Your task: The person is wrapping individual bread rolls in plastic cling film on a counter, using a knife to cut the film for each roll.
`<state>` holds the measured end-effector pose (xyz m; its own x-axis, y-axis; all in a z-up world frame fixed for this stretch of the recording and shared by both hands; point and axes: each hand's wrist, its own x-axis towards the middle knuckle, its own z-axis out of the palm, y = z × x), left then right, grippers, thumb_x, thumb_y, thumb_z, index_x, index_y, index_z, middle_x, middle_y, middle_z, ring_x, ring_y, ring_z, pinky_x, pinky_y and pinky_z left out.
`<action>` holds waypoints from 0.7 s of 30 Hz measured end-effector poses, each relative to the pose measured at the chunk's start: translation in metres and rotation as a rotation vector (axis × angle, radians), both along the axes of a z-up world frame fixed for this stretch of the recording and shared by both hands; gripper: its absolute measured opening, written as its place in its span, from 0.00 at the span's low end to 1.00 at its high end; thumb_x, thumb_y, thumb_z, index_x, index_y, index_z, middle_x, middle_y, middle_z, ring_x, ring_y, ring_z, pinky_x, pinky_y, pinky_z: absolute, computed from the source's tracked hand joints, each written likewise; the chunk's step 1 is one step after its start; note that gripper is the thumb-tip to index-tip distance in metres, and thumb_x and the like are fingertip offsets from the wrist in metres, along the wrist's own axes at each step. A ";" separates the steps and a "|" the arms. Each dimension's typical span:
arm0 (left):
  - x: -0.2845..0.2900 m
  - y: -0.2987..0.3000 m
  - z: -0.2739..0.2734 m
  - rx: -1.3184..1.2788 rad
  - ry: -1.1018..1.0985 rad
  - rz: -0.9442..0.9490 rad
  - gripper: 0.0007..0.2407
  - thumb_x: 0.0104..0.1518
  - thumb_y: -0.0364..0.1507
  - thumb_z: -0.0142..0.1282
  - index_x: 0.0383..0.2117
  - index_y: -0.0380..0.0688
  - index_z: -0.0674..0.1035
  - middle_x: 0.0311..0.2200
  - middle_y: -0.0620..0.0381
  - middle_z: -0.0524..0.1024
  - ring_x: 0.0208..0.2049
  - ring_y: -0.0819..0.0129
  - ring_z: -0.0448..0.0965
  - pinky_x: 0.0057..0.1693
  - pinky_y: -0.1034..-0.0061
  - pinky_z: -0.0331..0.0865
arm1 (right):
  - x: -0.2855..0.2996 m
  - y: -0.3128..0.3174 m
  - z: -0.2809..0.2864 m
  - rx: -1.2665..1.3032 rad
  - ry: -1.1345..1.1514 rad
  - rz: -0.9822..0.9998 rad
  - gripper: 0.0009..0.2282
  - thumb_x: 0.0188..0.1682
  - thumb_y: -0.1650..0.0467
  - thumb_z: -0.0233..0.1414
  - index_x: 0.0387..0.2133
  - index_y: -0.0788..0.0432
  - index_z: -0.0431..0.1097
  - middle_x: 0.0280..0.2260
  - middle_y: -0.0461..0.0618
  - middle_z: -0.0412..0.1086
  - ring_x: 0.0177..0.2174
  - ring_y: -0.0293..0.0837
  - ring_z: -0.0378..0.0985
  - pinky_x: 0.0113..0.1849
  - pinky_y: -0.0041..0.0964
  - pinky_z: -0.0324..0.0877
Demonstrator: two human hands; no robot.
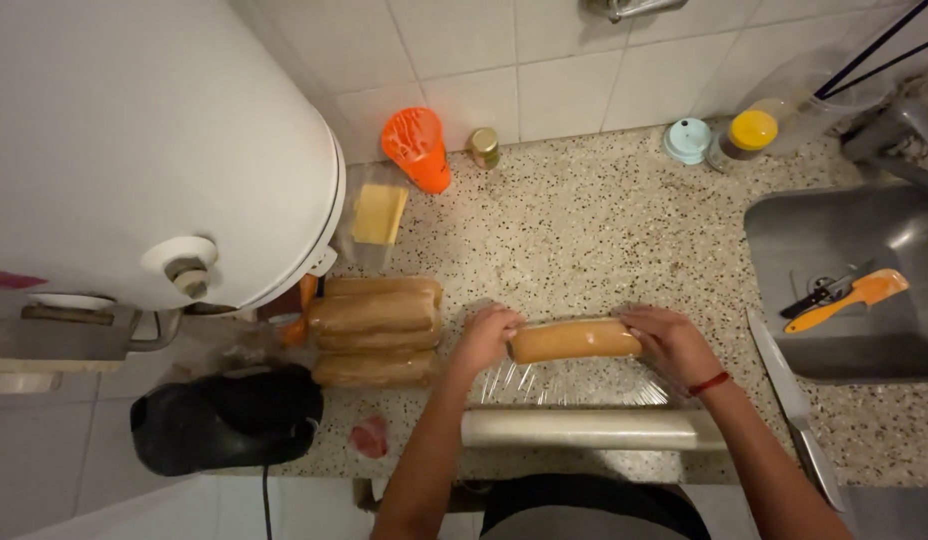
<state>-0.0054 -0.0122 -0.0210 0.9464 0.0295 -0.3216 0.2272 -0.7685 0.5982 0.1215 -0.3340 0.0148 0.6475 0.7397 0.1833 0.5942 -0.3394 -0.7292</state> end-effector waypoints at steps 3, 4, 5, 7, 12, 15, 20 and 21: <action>-0.004 0.004 0.006 -0.040 -0.040 0.012 0.07 0.58 0.27 0.58 0.42 0.49 0.83 0.36 0.54 0.77 0.44 0.55 0.80 0.53 0.64 0.72 | -0.001 -0.009 -0.020 -0.013 0.009 -0.072 0.10 0.49 0.74 0.55 0.42 0.57 0.80 0.45 0.56 0.79 0.50 0.64 0.77 0.51 0.56 0.72; -0.003 0.004 0.016 -0.052 -0.025 0.023 0.05 0.58 0.26 0.58 0.38 0.46 0.84 0.35 0.51 0.77 0.41 0.52 0.81 0.50 0.63 0.74 | 0.001 -0.011 -0.024 -0.023 -0.023 -0.114 0.08 0.48 0.73 0.57 0.40 0.58 0.80 0.44 0.56 0.80 0.49 0.61 0.78 0.51 0.53 0.73; -0.005 0.004 0.013 -0.054 -0.022 0.028 0.05 0.58 0.26 0.58 0.38 0.46 0.84 0.35 0.51 0.77 0.41 0.52 0.81 0.50 0.63 0.74 | 0.000 -0.015 -0.031 -0.025 -0.020 -0.109 0.08 0.48 0.73 0.57 0.40 0.58 0.80 0.44 0.56 0.80 0.49 0.61 0.78 0.51 0.53 0.73; -0.004 0.006 0.010 0.020 -0.257 0.036 0.04 0.59 0.28 0.56 0.28 0.43 0.80 0.30 0.48 0.73 0.35 0.47 0.78 0.45 0.60 0.73 | 0.003 -0.021 -0.047 -0.042 0.016 -0.196 0.07 0.48 0.68 0.60 0.38 0.49 0.82 0.44 0.47 0.79 0.50 0.53 0.79 0.53 0.47 0.72; -0.011 -0.002 -0.011 0.053 -0.547 0.129 0.05 0.59 0.30 0.58 0.27 0.45 0.81 0.29 0.56 0.71 0.32 0.54 0.77 0.42 0.66 0.72 | 0.003 -0.027 -0.062 -0.021 0.052 -0.262 0.06 0.46 0.68 0.62 0.36 0.49 0.81 0.44 0.48 0.78 0.48 0.56 0.79 0.52 0.50 0.73; -0.024 -0.011 0.000 0.039 -0.709 0.104 0.05 0.61 0.28 0.56 0.28 0.45 0.81 0.29 0.58 0.70 0.31 0.57 0.76 0.41 0.69 0.70 | -0.002 -0.029 -0.065 -0.017 0.088 -0.308 0.05 0.47 0.67 0.63 0.36 0.49 0.81 0.44 0.49 0.77 0.48 0.57 0.79 0.51 0.51 0.72; -0.046 -0.015 -0.024 0.121 -0.886 0.025 0.05 0.62 0.28 0.55 0.29 0.50 0.81 0.28 0.60 0.70 0.28 0.62 0.74 0.40 0.70 0.70 | -0.009 -0.029 -0.069 -0.016 0.091 -0.369 0.05 0.48 0.66 0.63 0.35 0.49 0.80 0.44 0.50 0.76 0.47 0.58 0.79 0.51 0.52 0.72; -0.051 -0.015 -0.029 0.171 -0.849 -0.001 0.05 0.62 0.28 0.55 0.28 0.49 0.81 0.28 0.60 0.70 0.28 0.64 0.74 0.40 0.70 0.69 | -0.011 -0.027 -0.066 0.009 0.140 -0.398 0.05 0.47 0.68 0.63 0.36 0.51 0.80 0.44 0.51 0.76 0.47 0.58 0.79 0.50 0.51 0.72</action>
